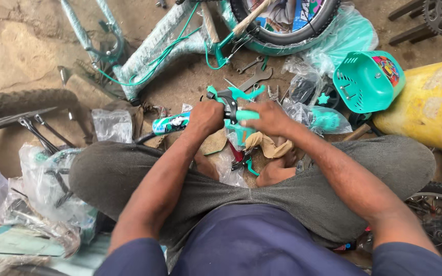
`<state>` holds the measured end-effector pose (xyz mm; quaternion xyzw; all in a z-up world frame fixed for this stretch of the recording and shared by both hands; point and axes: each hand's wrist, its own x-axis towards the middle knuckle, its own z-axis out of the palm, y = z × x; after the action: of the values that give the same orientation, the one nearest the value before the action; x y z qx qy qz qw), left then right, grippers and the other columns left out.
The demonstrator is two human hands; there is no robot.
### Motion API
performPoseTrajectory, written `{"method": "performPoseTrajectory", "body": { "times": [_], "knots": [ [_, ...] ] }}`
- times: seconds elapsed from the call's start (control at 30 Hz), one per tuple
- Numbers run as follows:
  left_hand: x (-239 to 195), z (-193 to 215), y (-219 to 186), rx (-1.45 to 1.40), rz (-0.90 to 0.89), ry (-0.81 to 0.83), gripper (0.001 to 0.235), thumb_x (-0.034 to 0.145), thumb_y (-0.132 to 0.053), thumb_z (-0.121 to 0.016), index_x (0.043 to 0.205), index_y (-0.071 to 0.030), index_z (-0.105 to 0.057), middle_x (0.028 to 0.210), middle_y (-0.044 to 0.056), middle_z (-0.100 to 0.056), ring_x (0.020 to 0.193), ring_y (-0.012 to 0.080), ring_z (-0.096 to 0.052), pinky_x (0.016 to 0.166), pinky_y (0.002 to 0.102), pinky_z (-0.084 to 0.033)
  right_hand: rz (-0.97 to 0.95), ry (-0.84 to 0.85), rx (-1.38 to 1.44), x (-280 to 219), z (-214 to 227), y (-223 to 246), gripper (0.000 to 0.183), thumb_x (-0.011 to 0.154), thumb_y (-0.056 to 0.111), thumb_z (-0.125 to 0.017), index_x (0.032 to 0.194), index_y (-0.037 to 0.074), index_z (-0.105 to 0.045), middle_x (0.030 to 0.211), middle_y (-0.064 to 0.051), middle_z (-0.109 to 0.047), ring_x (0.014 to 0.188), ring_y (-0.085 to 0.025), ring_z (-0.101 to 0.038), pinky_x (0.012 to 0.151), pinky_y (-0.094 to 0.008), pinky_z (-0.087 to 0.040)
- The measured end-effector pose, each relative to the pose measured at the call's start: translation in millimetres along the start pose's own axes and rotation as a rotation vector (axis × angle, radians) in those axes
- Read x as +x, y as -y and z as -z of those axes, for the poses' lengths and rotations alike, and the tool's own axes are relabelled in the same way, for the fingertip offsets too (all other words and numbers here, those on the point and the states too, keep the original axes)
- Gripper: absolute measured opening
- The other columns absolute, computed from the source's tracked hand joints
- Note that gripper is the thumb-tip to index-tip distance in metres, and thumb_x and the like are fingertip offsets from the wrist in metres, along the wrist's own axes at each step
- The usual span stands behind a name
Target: The person assembles a bicycle handlebar by wrapping it with a sticker, attaching brake levers and grips, and securing the components with pliers and a screwdriver. The person works on the handlebar while sitting on the ground.
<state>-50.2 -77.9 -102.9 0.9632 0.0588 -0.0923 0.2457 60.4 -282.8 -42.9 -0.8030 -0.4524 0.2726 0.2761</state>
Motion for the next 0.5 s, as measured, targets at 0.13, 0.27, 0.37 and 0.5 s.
{"method": "performPoseTrajectory", "body": {
  "times": [0.13,0.27,0.37,0.5],
  "knots": [
    [21.2,36.2,18.8,0.065,0.103,-0.101,0.013,0.08,-0.016,-0.067,0.079,-0.006,-0.075,0.086,0.023,-0.072,0.078,0.0424,-0.071,0.071,0.053,-0.057,-0.058,-0.348,0.209,5.7,24.8,-21.6,0.033,0.103,0.03,-0.062,0.121,0.002,-0.068,0.112,-0.015,-0.074,0.101,-0.026,-0.071,0.089,-0.036,-0.055],
    [25.4,101.4,25.4,-0.071,0.188,-0.564,0.011,0.074,-0.016,-0.072,0.079,-0.007,-0.076,0.082,0.021,-0.073,0.076,0.0416,-0.07,0.065,0.054,-0.055,-0.225,-0.696,0.209,-7.4,41.8,-22.4,0.035,0.109,0.032,-0.061,0.123,0.002,-0.069,0.104,-0.015,-0.073,0.097,-0.03,-0.07,0.088,-0.037,-0.054],
    [26.7,132.9,17.4,-0.19,0.334,-0.715,0.018,0.078,-0.025,-0.076,0.077,-0.006,-0.076,0.079,0.021,-0.073,0.076,0.041,-0.07,0.067,0.052,-0.054,-0.186,-0.257,0.073,-0.1,13.0,-12.8,0.043,0.096,0.035,-0.062,0.127,0.005,-0.066,0.12,-0.019,-0.07,0.111,-0.034,-0.068,0.095,-0.043,-0.053],
    [38.2,134.7,17.2,-0.531,0.518,-0.82,0.04,0.086,-0.038,-0.081,0.078,0.0,-0.073,0.071,0.017,-0.072,0.07,0.031,-0.071,0.066,0.045,-0.053,-0.018,0.037,-0.169,-11.4,-29.9,-2.3,0.069,0.087,0.051,-0.072,0.135,0.002,-0.06,0.129,-0.023,-0.062,0.121,-0.041,-0.058,0.104,-0.049,-0.045]
  ]
}}
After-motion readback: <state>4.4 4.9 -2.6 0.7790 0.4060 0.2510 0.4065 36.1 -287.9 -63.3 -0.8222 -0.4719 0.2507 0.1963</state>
